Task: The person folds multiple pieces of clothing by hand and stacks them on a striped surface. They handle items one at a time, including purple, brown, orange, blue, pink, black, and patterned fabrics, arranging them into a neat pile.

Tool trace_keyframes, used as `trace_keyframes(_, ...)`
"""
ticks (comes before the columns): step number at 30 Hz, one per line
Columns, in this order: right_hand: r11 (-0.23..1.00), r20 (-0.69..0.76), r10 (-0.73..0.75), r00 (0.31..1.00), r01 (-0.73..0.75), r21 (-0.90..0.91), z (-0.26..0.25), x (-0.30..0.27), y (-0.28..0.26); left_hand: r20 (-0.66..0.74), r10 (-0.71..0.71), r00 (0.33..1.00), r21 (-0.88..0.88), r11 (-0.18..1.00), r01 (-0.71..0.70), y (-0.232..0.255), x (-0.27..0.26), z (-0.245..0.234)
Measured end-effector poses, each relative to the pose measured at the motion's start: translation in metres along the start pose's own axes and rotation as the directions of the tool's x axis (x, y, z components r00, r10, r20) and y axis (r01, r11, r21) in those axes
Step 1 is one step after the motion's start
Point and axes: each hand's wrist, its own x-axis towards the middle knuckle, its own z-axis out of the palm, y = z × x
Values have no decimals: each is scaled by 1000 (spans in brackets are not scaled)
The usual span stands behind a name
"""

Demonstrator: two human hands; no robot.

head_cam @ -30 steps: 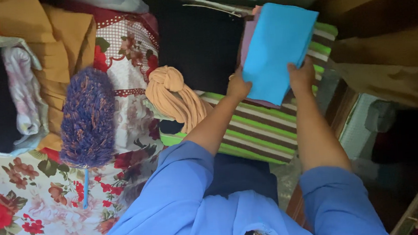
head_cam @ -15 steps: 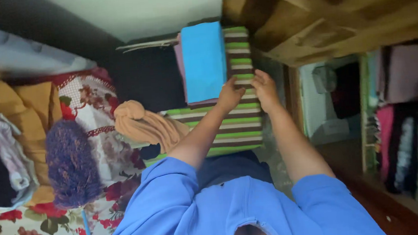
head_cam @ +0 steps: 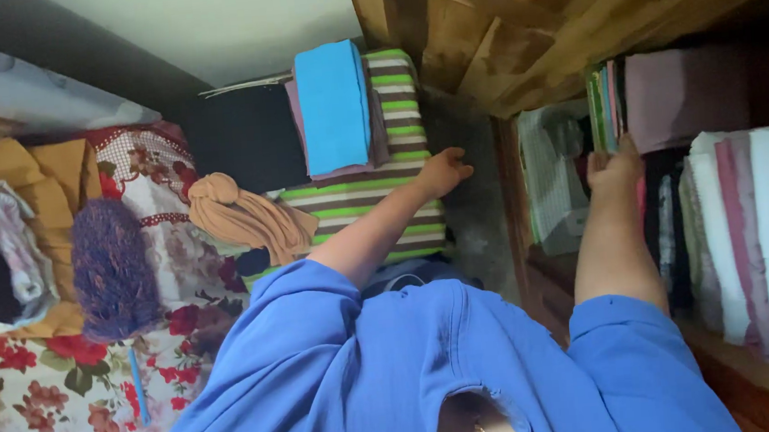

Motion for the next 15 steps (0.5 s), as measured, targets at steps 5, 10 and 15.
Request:
trace_keyframes(5, 991, 166, 31, 986, -52, 122, -11, 46, -29, -2, -37, 999, 62, 997, 37, 15, -5, 18)
trace_keyframes(10, 983, 29, 77, 997, -81, 164, 0, 8, -43, -62, -49, 997, 13, 999, 50, 10, -2, 27)
trace_keyframes(15, 928, 29, 58, 998, -64, 367, 18, -37, -54, -71, -61, 996, 19, 998, 63, -1, 13, 43)
